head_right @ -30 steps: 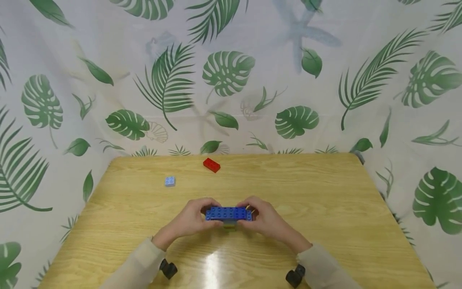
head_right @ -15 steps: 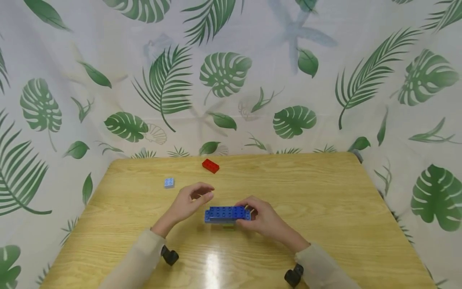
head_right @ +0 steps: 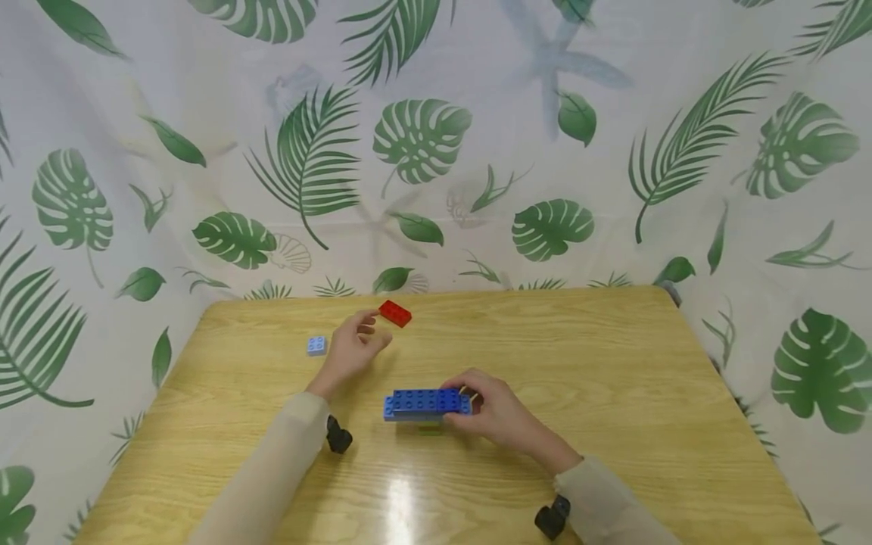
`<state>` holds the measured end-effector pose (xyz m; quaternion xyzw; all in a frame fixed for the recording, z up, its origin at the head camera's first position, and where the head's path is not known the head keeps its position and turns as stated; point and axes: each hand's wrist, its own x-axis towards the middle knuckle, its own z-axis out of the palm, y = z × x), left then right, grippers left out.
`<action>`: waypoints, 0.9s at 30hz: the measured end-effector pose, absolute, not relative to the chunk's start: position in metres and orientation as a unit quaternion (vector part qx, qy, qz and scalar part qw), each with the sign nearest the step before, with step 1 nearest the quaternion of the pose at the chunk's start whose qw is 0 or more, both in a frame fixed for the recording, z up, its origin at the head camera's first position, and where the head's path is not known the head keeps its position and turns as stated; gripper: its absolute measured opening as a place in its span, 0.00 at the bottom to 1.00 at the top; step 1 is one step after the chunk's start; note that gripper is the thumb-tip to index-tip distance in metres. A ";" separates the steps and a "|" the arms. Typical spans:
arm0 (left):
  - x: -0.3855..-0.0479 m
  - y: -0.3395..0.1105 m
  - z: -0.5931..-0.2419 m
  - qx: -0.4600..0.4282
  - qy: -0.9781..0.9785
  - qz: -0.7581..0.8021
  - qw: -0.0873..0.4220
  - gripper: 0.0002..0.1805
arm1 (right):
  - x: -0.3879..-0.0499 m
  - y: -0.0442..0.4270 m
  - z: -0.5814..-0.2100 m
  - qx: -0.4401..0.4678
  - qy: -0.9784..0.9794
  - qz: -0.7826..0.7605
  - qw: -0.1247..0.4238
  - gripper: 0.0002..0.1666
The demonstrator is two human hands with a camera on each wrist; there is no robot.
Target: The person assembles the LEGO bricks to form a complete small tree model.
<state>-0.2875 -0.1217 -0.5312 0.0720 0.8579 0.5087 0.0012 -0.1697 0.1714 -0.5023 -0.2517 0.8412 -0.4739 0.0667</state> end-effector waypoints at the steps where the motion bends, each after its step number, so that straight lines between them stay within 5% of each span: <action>1: -0.292 -0.122 -0.533 0.068 0.860 0.506 -0.002 0.34 | -0.170 0.171 -0.502 -0.252 0.841 -0.475 0.067 0.22; 16: -0.328 -0.118 -0.543 0.071 0.890 0.451 -0.011 0.43 | -0.172 0.172 -0.505 -0.269 0.836 -0.475 0.056 0.21; 27: -0.337 -0.114 -0.535 0.099 0.930 0.350 0.053 0.50 | -0.172 0.173 -0.505 -0.269 0.838 -0.470 0.060 0.22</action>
